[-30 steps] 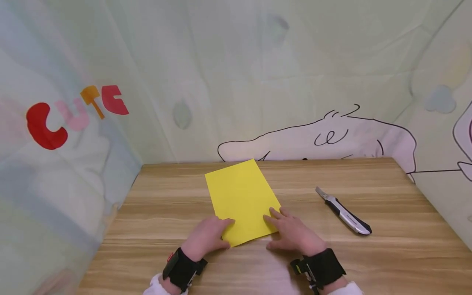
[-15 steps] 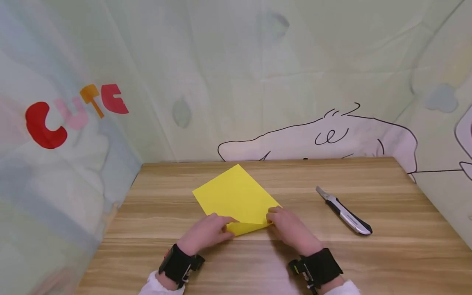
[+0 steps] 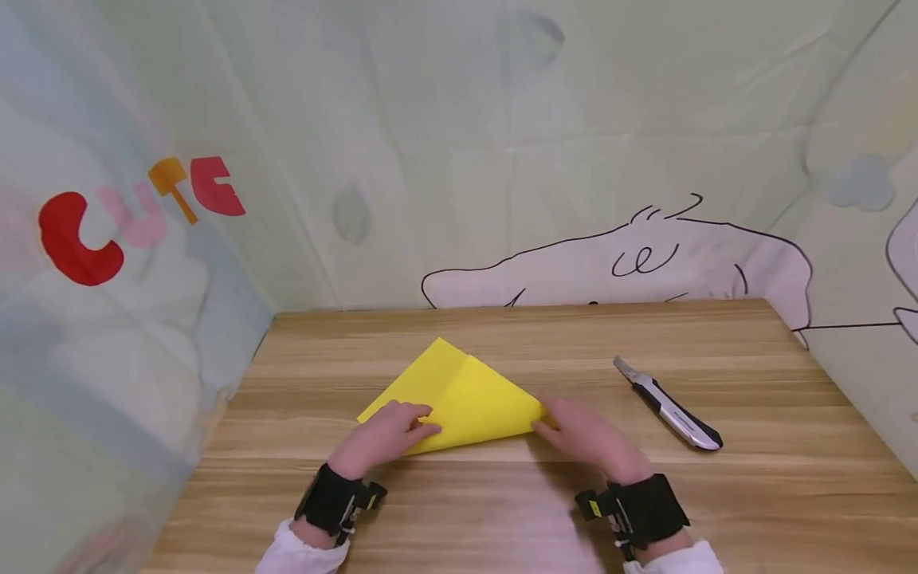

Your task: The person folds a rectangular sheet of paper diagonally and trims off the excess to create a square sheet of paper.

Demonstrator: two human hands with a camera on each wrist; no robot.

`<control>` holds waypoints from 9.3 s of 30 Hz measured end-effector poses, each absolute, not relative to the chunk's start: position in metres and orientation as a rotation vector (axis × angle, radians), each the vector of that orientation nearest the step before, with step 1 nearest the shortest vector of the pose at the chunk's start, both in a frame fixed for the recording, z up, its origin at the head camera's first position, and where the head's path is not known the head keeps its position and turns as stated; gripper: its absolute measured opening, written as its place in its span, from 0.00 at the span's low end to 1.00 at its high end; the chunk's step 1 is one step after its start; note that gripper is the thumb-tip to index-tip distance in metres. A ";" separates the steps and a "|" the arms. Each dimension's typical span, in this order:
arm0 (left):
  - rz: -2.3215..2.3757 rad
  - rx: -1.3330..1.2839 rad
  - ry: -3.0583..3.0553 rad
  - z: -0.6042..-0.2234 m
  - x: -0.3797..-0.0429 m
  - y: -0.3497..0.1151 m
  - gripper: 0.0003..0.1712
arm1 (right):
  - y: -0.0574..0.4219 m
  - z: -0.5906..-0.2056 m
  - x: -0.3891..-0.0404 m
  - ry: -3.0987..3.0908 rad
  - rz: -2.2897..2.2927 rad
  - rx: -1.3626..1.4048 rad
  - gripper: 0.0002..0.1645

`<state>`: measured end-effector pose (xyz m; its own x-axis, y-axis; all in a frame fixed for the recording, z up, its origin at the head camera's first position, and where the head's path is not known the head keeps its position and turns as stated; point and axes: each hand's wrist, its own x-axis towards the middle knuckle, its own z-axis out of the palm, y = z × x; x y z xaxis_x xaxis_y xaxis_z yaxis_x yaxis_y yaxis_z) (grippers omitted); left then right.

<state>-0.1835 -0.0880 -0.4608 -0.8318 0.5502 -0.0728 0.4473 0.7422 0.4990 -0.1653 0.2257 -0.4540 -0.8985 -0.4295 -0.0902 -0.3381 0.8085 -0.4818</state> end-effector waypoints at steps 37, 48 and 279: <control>0.500 0.678 2.866 -0.472 -0.176 -0.074 0.26 | 0.166 -0.470 -0.144 2.912 -0.301 -0.922 0.36; 0.424 0.702 2.906 -0.472 -0.175 -0.073 0.26 | 0.170 -0.457 -0.143 2.920 -0.289 -0.892 0.33; 0.335 0.549 2.623 -0.452 -0.138 -0.045 0.42 | 0.280 -0.439 -0.167 2.596 -0.364 -0.320 0.31</control>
<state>-0.1376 -0.0452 -0.4515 -0.8258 0.4290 -0.3662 0.3233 0.8920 0.3158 -0.1668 0.2796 -0.4392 -0.8497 -0.2900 -0.4403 -0.1577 0.9367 -0.3126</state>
